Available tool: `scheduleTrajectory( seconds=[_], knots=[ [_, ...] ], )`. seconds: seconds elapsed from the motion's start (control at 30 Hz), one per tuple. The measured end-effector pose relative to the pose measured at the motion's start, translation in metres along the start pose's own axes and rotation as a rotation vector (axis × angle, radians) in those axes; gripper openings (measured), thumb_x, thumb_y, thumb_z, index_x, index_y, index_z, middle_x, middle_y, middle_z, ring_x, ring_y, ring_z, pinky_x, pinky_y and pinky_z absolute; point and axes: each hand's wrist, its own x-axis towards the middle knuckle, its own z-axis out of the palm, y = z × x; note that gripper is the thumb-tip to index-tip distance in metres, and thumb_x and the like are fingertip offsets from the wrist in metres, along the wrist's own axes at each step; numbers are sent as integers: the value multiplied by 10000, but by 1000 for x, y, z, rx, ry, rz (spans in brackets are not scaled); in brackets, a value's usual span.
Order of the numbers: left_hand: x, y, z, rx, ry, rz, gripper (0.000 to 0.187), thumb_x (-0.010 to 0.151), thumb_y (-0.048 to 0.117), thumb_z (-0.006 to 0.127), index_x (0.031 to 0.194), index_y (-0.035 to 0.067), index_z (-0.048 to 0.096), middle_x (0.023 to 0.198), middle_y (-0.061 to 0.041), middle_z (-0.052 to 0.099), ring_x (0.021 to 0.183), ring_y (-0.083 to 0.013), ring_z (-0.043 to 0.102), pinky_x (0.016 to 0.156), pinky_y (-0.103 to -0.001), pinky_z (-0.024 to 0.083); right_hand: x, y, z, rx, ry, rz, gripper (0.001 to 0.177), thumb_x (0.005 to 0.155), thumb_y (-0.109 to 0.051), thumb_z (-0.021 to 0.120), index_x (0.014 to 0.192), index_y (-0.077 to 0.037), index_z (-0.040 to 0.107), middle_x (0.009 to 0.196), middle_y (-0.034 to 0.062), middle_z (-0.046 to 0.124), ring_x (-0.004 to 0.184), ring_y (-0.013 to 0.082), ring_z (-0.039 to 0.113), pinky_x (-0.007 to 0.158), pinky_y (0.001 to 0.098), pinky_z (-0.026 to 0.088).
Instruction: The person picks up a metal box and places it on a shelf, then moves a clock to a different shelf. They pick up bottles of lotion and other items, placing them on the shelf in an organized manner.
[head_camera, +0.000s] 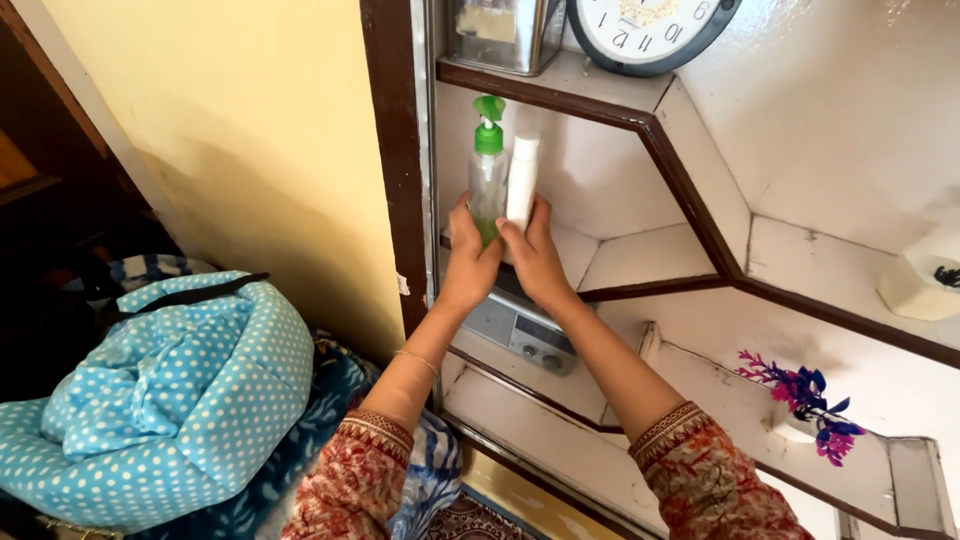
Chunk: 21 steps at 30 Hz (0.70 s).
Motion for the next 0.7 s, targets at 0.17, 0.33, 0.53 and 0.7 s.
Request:
scheduleTrajectory(
  seconds=[0.17,0.33,0.53,0.7],
  knots=[
    [9,-9,4,178,43,-5,677,948,97,578,1482,-101,212,1369,-301,360,1339,-534,389,1120,-598,361,2,4,2,-27,-1,-65,722,1038,-419,538,1516,11,209,1516,402,332,1435,549,323,1175,643,262],
    [1,8,3,286,78,-38,658,952,110,601,1452,-127,243,1310,-268,402,1286,-488,456,1065,-559,424,-5,-1,3,-32,6,-73,750,1040,-421,536,1518,41,189,1521,404,331,1439,536,328,1167,640,273],
    [11,2,6,327,70,-73,660,938,87,593,1447,-132,235,1314,-294,395,1297,-533,424,1072,-591,411,-3,1,3,-66,16,-19,769,1044,-481,506,1532,6,166,1545,376,330,1432,524,358,1159,621,310],
    [30,-25,10,263,61,-86,697,955,139,598,1478,-97,204,1368,-312,369,1333,-572,384,1101,-632,383,3,6,2,-72,44,-5,777,1041,-499,533,1541,-34,162,1544,359,350,1431,511,371,1161,622,326]
  ],
)
